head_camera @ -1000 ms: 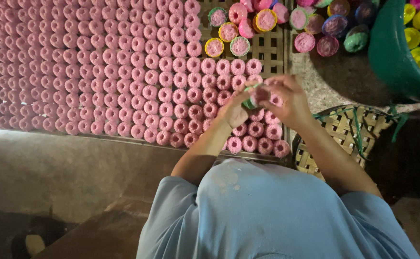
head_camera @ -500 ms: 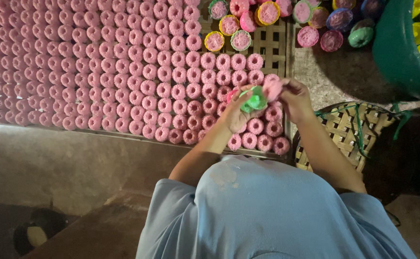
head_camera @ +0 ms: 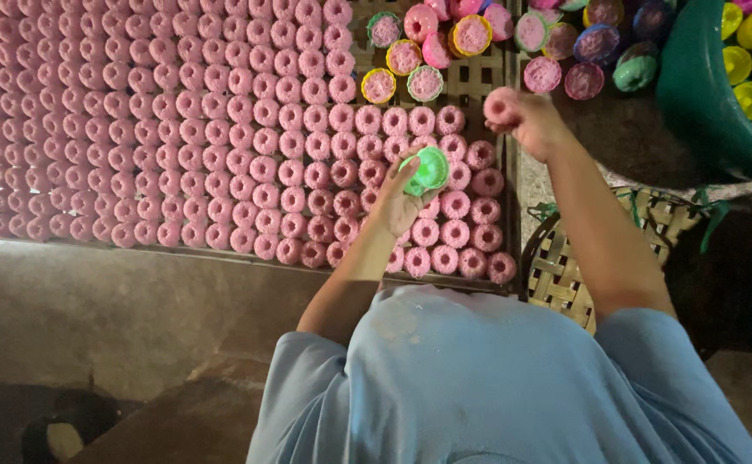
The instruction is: The person repeatedly picks small pink ring-shaped items from a tray and places them into colorful plastic molds. They then transfer the filled molds into a green bucket. The process is continuous and repetitive throughout the clip.
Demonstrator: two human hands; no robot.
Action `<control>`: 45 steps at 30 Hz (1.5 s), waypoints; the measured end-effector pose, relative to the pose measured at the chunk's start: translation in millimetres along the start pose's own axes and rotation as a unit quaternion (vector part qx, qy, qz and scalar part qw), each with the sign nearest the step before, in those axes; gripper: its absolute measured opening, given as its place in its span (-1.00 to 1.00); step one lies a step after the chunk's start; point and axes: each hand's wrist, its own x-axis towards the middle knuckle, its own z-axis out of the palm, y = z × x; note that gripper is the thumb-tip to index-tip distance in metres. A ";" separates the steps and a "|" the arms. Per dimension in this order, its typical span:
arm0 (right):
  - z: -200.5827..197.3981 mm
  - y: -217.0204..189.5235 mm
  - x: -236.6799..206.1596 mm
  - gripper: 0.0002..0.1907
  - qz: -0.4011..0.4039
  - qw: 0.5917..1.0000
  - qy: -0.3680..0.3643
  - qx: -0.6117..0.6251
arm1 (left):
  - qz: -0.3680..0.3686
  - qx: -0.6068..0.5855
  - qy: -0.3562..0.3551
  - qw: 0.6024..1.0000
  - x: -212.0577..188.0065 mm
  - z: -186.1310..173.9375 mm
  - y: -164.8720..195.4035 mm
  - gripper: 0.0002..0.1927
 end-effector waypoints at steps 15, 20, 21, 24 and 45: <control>37.1 16.0 -1.0 -0.69 -0.223 0.785 0.110 -0.567 | 0.066 -0.015 -0.003 0.998 -15.8 -24.3 26.3 -0.38; 76.0 4.0 -29.9 -0.64 -0.305 0.730 0.148 -0.593 | 0.079 -0.022 0.020 0.996 -17.4 -34.3 26.5 -0.41; 90.1 4.1 -35.0 -0.66 -0.320 0.728 0.130 -0.592 | 0.080 -0.028 0.034 0.996 -17.2 -38.4 27.4 -0.42; 127.5 13.2 -59.5 -0.15 -0.390 0.736 -0.108 -0.542 | 0.073 -0.109 0.055 0.990 -13.9 -51.3 35.5 -0.37; 150.5 -54.7 -178.8 -0.71 -0.424 0.795 -0.013 -0.434 | 0.005 0.062 -0.132 0.989 -38.3 2.7 -9.0 -0.50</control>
